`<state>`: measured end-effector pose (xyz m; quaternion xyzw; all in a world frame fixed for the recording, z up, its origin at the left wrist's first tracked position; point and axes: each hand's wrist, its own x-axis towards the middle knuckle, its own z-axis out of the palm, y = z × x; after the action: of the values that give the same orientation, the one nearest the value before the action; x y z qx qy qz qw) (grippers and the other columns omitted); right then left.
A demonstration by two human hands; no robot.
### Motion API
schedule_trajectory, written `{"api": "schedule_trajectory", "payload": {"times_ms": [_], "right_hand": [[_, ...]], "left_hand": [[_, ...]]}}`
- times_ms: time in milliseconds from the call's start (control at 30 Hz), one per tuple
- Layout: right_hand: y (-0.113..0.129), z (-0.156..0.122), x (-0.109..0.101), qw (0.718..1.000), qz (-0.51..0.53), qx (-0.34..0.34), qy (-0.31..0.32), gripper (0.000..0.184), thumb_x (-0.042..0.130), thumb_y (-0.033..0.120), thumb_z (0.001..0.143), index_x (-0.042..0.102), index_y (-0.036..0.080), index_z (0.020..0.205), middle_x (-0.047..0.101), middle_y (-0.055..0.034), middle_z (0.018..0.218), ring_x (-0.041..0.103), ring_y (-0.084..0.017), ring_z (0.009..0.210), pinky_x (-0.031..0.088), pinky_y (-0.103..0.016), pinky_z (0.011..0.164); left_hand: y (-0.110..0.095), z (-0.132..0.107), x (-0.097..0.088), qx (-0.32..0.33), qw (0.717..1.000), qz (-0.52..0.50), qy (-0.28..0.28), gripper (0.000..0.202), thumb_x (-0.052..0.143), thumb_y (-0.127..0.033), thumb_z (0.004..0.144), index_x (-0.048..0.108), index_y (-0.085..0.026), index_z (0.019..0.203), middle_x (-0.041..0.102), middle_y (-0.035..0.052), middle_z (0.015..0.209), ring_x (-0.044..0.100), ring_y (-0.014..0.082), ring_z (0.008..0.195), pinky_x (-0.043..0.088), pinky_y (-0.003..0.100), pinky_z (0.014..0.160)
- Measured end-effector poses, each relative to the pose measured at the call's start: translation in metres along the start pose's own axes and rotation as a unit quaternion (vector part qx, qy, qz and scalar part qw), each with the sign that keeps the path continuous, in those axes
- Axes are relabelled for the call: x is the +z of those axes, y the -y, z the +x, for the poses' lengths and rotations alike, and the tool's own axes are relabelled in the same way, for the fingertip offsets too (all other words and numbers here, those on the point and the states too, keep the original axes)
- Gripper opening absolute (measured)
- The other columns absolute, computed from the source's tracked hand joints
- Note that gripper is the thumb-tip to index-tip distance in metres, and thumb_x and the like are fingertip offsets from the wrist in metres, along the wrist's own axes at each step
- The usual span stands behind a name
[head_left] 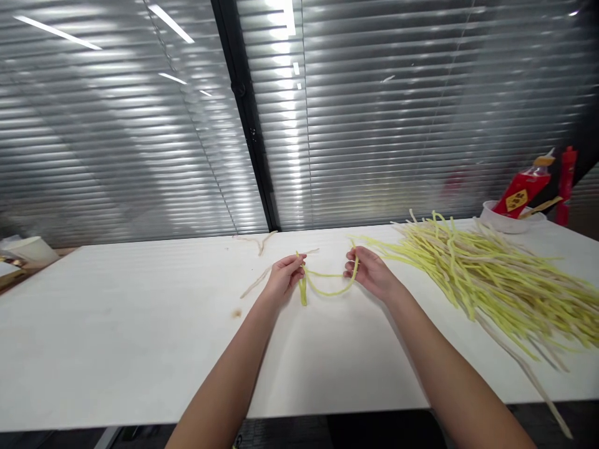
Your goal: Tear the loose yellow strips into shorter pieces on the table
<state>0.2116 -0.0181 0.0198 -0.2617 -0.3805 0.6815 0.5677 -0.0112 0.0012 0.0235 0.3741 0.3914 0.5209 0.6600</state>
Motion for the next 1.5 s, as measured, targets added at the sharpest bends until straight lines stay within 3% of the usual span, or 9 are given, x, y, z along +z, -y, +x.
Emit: {"api": "schedule_trajectory", "payload": {"times_ms": [267, 433, 733, 867, 933, 1100, 1200, 1367, 1500], "right_hand": [[-0.033, 0.002, 0.026, 0.975, -0.214, -0.013, -0.051, 0.029, 0.066, 0.044, 0.07, 0.064, 0.016, 0.078, 0.053, 0.0038, 0.061, 0.044, -0.006, 0.048, 0.039, -0.022, 0.05], [-0.046, 0.003, 0.028, 0.964, -0.254, -0.062, -0.047, 0.027, 0.066, 0.042, 0.071, 0.064, 0.016, 0.078, 0.061, 0.0001, 0.067, 0.054, -0.01, 0.06, 0.042, -0.023, 0.058], [-0.05, 0.002, 0.029, 0.966, -0.247, -0.068, -0.037, 0.029, 0.067, 0.042, 0.069, 0.06, 0.017, 0.081, 0.063, -0.0013, 0.07, 0.058, -0.012, 0.062, 0.044, -0.023, 0.058], [-0.047, 0.0, 0.03, 0.947, -0.309, -0.077, -0.035, 0.028, 0.061, 0.045, 0.074, 0.061, 0.017, 0.081, 0.063, -0.0009, 0.07, 0.057, -0.012, 0.062, 0.044, -0.023, 0.057], [-0.045, -0.003, 0.031, 0.915, -0.389, -0.1, -0.043, 0.03, 0.058, 0.046, 0.076, 0.062, 0.019, 0.087, 0.065, -0.0013, 0.073, 0.058, -0.013, 0.065, 0.044, -0.025, 0.06], [-0.041, -0.009, 0.031, 0.76, -0.626, -0.169, -0.039, 0.042, 0.06, 0.047, 0.076, 0.059, 0.023, 0.11, 0.068, -0.0023, 0.092, 0.06, -0.016, 0.074, 0.045, -0.029, 0.072], [-0.043, -0.009, 0.03, 0.693, -0.696, -0.183, -0.031, 0.049, 0.061, 0.047, 0.076, 0.056, 0.021, 0.117, 0.068, -0.0046, 0.099, 0.061, -0.02, 0.088, 0.043, -0.031, 0.079], [-0.043, -0.01, 0.031, 0.618, -0.768, -0.165, -0.024, 0.063, 0.061, 0.055, 0.072, 0.052, 0.018, 0.122, 0.065, -0.0098, 0.107, 0.058, -0.023, 0.097, 0.038, -0.034, 0.084], [-0.038, -0.012, 0.035, 0.575, -0.808, -0.127, -0.021, 0.053, 0.057, 0.051, 0.077, 0.052, 0.02, 0.119, 0.068, -0.0078, 0.099, 0.059, -0.022, 0.091, 0.035, -0.032, 0.079]], "left_hand": [[0.006, -0.012, 0.011, 0.001, 0.993, 0.075, 0.093, 0.032, 0.074, -0.029, 0.064, 0.062, -0.015, 0.09, 0.064, 0.0025, 0.074, 0.06, 0.0094, 0.059, 0.051, 0.021, 0.059], [0.01, -0.016, 0.015, -0.008, 0.99, 0.08, 0.119, 0.038, 0.074, -0.028, 0.064, 0.061, -0.017, 0.098, 0.064, 0.0017, 0.071, 0.064, 0.0127, 0.064, 0.053, 0.026, 0.067], [0.013, -0.016, 0.016, -0.035, 0.991, 0.072, 0.107, 0.032, 0.072, -0.031, 0.067, 0.064, -0.015, 0.093, 0.067, 0.0034, 0.074, 0.064, 0.0115, 0.064, 0.053, 0.021, 0.064], [0.012, -0.015, 0.018, -0.04, 0.993, 0.065, 0.089, 0.029, 0.074, -0.031, 0.065, 0.064, -0.014, 0.086, 0.066, 0.0036, 0.072, 0.064, 0.0119, 0.063, 0.053, 0.021, 0.062], [0.012, -0.013, 0.017, -0.027, 0.996, 0.054, 0.07, 0.029, 0.075, -0.032, 0.063, 0.064, -0.014, 0.083, 0.066, 0.0036, 0.074, 0.064, 0.0119, 0.062, 0.053, 0.021, 0.061], [0.011, -0.009, 0.015, 0.049, 0.997, 0.046, -0.029, 0.029, 0.073, -0.037, 0.063, 0.065, -0.014, 0.08, 0.063, 0.0022, 0.075, 0.061, 0.0099, 0.062, 0.052, 0.021, 0.059], [0.01, -0.009, 0.015, 0.064, 0.996, 0.041, -0.054, 0.029, 0.073, -0.038, 0.064, 0.064, -0.014, 0.079, 0.062, 0.0026, 0.079, 0.06, 0.0099, 0.066, 0.052, 0.021, 0.059], [0.011, -0.008, 0.015, 0.069, 0.995, 0.015, -0.075, 0.03, 0.074, -0.037, 0.062, 0.064, -0.014, 0.078, 0.062, 0.0029, 0.078, 0.06, 0.0116, 0.071, 0.051, 0.023, 0.062], [0.014, -0.006, 0.014, 0.076, 0.994, 0.001, -0.075, 0.031, 0.075, -0.038, 0.059, 0.064, -0.015, 0.077, 0.062, 0.0026, 0.076, 0.059, 0.012, 0.072, 0.051, 0.024, 0.065]]}}
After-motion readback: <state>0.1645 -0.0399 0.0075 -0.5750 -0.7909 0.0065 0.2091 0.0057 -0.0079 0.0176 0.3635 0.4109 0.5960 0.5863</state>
